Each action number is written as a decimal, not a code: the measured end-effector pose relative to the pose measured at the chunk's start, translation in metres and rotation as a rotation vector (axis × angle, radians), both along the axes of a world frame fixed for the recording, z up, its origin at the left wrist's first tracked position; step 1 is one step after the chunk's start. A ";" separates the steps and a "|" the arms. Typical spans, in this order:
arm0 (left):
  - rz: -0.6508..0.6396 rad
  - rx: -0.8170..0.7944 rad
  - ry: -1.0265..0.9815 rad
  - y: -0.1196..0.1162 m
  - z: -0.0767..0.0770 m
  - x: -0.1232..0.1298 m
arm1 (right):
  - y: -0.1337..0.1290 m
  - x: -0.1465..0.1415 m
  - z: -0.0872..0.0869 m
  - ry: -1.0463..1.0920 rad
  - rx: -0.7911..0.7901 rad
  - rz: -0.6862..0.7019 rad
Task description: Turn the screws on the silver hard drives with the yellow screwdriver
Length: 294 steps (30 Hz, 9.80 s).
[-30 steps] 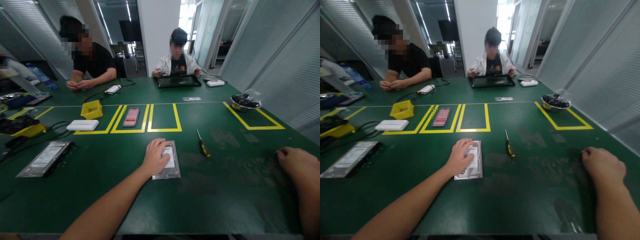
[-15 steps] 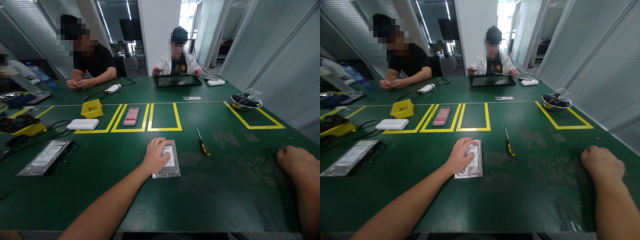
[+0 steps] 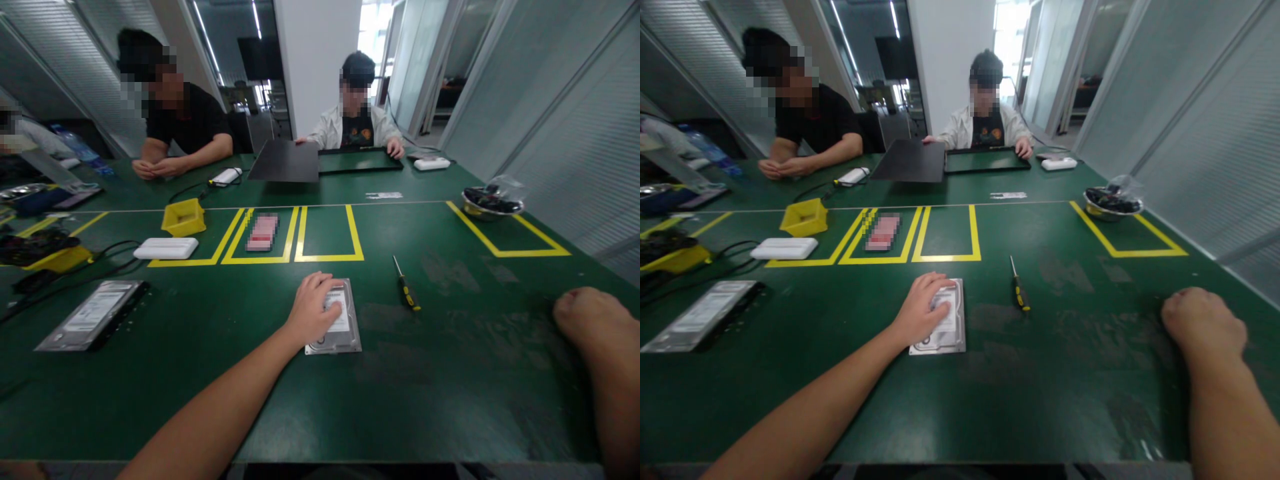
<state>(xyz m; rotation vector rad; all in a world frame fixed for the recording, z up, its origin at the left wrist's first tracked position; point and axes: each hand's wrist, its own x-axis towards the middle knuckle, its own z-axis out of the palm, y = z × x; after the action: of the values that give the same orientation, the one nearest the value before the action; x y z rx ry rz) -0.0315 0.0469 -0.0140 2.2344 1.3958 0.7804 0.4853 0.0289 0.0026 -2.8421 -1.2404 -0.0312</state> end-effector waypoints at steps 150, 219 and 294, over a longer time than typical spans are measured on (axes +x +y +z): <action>0.271 -0.450 -1.105 0.042 0.004 -0.037 | -0.026 -0.339 -0.001 0.291 0.208 1.682; -0.137 -0.005 0.054 0.051 0.006 -0.058 | -0.017 -0.332 0.001 0.337 0.079 1.697; -0.089 -0.022 0.039 0.045 0.008 -0.052 | -0.021 -0.331 0.008 0.319 0.066 1.708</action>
<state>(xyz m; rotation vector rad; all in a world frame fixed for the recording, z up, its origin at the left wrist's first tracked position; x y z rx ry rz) -0.0833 0.0919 -0.0059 2.2886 1.3061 0.6923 0.1544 0.0080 0.0103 -0.8609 -2.7811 0.3701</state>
